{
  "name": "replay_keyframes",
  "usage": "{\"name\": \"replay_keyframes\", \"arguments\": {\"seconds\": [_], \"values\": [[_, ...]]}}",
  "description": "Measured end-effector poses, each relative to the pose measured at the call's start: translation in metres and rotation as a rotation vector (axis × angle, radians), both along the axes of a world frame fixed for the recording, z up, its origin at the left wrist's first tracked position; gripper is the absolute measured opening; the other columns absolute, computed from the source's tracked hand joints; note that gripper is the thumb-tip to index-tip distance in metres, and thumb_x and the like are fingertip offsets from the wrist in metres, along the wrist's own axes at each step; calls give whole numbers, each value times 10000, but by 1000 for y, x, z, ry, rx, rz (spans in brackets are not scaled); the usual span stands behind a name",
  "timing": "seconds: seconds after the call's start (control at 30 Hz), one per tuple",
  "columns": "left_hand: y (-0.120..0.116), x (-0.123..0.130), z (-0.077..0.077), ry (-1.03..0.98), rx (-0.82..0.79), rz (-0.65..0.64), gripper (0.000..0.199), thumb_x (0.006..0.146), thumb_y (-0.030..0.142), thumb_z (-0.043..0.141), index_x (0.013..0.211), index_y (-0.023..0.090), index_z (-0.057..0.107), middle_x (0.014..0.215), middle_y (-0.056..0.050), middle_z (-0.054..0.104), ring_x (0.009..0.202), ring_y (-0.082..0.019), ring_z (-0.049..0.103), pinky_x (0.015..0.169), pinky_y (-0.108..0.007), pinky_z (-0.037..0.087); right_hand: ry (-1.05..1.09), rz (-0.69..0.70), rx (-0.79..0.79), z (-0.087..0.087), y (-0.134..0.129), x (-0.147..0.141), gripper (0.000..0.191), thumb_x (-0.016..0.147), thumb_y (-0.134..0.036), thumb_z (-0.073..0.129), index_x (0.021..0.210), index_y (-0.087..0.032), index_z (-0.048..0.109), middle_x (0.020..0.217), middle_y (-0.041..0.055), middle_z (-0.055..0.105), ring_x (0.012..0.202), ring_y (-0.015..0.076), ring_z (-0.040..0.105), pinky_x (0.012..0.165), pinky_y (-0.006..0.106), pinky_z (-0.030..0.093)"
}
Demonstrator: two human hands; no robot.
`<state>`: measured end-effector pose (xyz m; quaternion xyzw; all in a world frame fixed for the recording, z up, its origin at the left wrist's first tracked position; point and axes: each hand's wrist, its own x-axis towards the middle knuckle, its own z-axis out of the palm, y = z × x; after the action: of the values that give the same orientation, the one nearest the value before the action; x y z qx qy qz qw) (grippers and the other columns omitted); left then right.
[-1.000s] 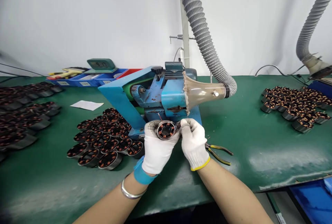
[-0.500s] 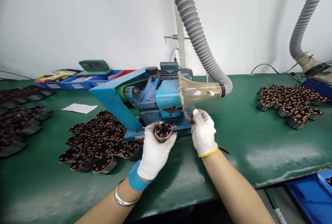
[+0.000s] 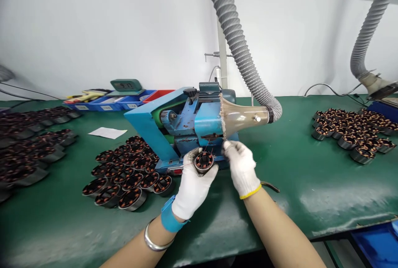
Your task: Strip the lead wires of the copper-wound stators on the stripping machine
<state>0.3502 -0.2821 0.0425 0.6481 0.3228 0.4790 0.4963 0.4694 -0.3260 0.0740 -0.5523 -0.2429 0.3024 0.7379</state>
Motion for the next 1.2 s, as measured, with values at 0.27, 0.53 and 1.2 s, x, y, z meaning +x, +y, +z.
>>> {"name": "replay_keyframes", "arguments": {"seconds": [0.27,0.53,1.2], "values": [[4,6,7,-107,-34,-112,414,701,211,682,1093,179,552,1102,-95,670,1031,-228,658,988,-425,511,-332,241,-254,5,-9,-23,516,685,-343,738,1149,-146,628,1051,98,700,962,265,674,884,408,550],[13,17,24,-101,-48,-8,384,671,212,704,1022,144,565,979,-109,699,902,-240,685,886,-421,551,-245,213,-62,9,6,-17,422,707,-366,718,1060,-141,673,970,81,722,891,233,688,813,343,569],[15,23,39,166,157,196,215,708,296,662,869,180,579,825,-75,690,762,-220,649,714,-341,512,-252,208,-98,10,6,-10,393,793,-412,687,1097,-164,710,875,43,735,869,223,688,741,283,560]]}}
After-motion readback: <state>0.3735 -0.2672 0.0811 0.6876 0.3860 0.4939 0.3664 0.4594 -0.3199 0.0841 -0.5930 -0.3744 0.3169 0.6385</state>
